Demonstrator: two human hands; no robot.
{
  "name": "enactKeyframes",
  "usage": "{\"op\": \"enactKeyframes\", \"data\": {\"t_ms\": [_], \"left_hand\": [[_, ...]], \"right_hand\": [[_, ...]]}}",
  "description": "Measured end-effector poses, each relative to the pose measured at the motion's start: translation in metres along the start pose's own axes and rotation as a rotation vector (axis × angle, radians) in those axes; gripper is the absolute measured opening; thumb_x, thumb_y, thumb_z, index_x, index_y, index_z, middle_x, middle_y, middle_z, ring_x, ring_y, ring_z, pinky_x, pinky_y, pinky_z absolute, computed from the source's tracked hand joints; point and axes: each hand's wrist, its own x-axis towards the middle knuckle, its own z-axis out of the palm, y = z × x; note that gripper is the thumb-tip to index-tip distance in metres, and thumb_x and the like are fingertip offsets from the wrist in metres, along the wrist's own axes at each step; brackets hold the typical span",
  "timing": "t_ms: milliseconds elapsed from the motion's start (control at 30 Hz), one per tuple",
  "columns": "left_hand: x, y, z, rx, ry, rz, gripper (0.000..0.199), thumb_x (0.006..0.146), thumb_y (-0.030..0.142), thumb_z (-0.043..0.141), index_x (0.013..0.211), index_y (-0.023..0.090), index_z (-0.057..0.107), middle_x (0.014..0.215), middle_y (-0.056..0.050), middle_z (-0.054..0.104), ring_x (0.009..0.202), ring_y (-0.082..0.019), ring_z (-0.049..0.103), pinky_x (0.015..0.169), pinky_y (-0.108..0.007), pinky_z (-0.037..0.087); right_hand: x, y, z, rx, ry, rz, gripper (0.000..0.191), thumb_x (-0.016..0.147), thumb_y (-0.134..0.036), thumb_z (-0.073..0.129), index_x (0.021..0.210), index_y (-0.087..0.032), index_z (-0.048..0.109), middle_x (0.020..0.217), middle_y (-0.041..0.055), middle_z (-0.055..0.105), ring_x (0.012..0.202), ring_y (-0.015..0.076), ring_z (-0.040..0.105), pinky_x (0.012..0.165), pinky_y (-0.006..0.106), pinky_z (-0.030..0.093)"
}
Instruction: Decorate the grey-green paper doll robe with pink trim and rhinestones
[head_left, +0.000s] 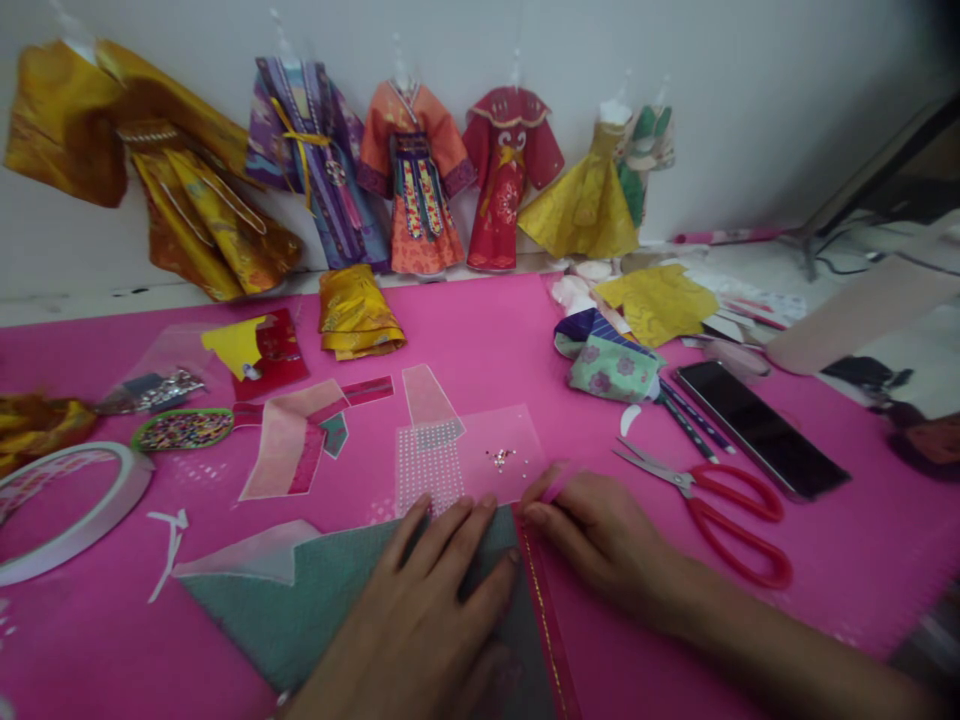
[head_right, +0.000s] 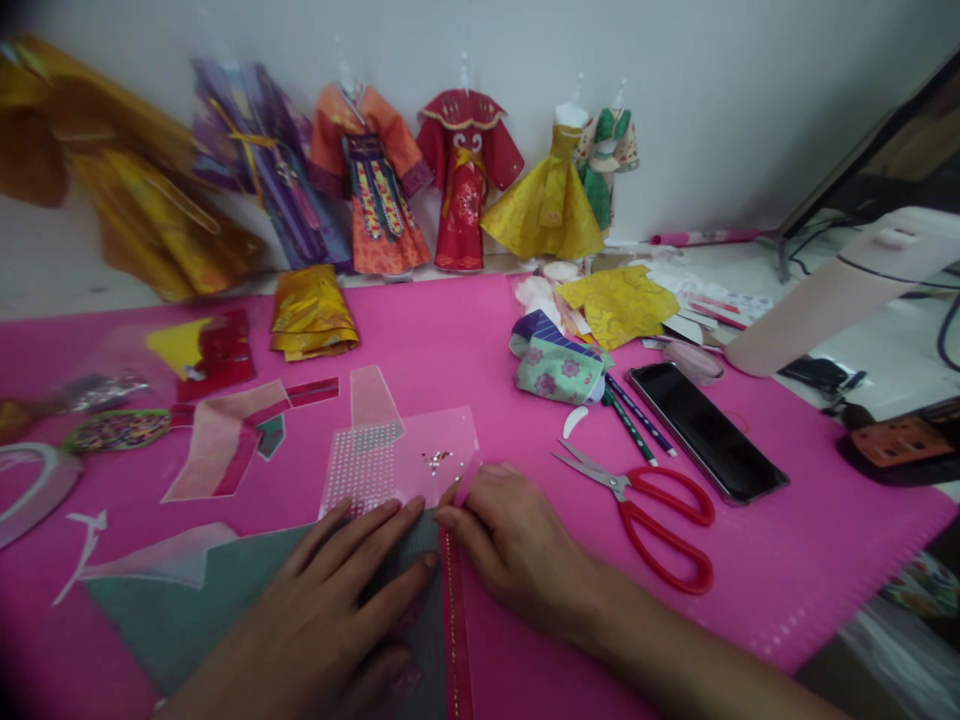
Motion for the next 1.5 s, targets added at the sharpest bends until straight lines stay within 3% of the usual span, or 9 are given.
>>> {"op": "enactKeyframes", "data": {"t_ms": [333,600,767,1067,1300,1500], "left_hand": [[0.001,0.0,0.0,-0.012,0.003,-0.01,0.052,0.08,0.035,0.061,0.13,0.028,0.046,0.142,-0.011,0.042,0.13,-0.031,0.036,0.106,-0.057,0.026],[0.003,0.0,-0.001,0.031,-0.015,0.007,0.055,0.077,0.034,0.063,0.129,0.027,0.046,0.14,-0.014,0.043,0.128,-0.033,0.039,0.101,-0.059,0.033],[0.002,0.0,-0.002,0.018,0.007,0.01,0.047,0.079,0.033,0.06,0.124,0.026,0.05,0.139,-0.013,0.045,0.125,-0.033,0.043,0.1,-0.058,0.034],[0.005,0.0,-0.003,0.067,0.028,0.032,0.05,0.076,0.032,0.063,0.123,0.025,0.052,0.135,-0.016,0.049,0.122,-0.034,0.046,0.095,-0.059,0.039],[0.005,0.002,-0.008,0.054,-0.004,0.039,0.052,0.073,0.032,0.066,0.122,0.023,0.053,0.134,-0.018,0.049,0.122,-0.035,0.047,0.093,-0.059,0.041],[0.006,0.003,-0.009,0.033,-0.022,0.014,0.053,0.074,0.033,0.065,0.125,0.024,0.051,0.138,-0.016,0.046,0.125,-0.035,0.043,0.098,-0.059,0.036]], "right_hand": [[0.0,-0.002,0.0,-0.002,0.014,0.005,0.026,0.094,-0.026,0.042,0.075,-0.017,0.057,0.073,0.0034,0.062,0.066,0.0149,0.052,0.063,0.028,0.038],[0.001,0.001,-0.006,0.363,0.145,0.19,0.027,0.094,-0.032,0.044,0.076,-0.018,0.059,0.07,0.0003,0.061,0.065,0.0121,0.058,0.061,0.022,0.044],[0.005,0.002,-0.009,0.437,0.239,0.232,0.031,0.092,-0.039,0.046,0.072,-0.018,0.058,0.066,0.0007,0.061,0.064,0.0131,0.059,0.063,0.024,0.047],[0.007,0.013,-0.01,0.552,0.265,0.318,0.026,0.092,-0.041,0.049,0.09,-0.019,0.063,0.071,0.001,0.064,0.069,0.0138,0.061,0.067,0.026,0.048],[0.011,-0.005,-0.022,0.237,0.195,0.174,0.019,0.095,-0.029,0.046,0.102,-0.022,0.061,0.094,0.0031,0.067,0.09,0.016,0.062,0.082,0.029,0.047],[0.018,-0.004,-0.011,-0.019,0.175,-0.015,0.021,0.092,-0.013,0.044,0.108,-0.021,0.054,0.101,0.0034,0.065,0.096,0.0175,0.058,0.085,0.033,0.043]]}}
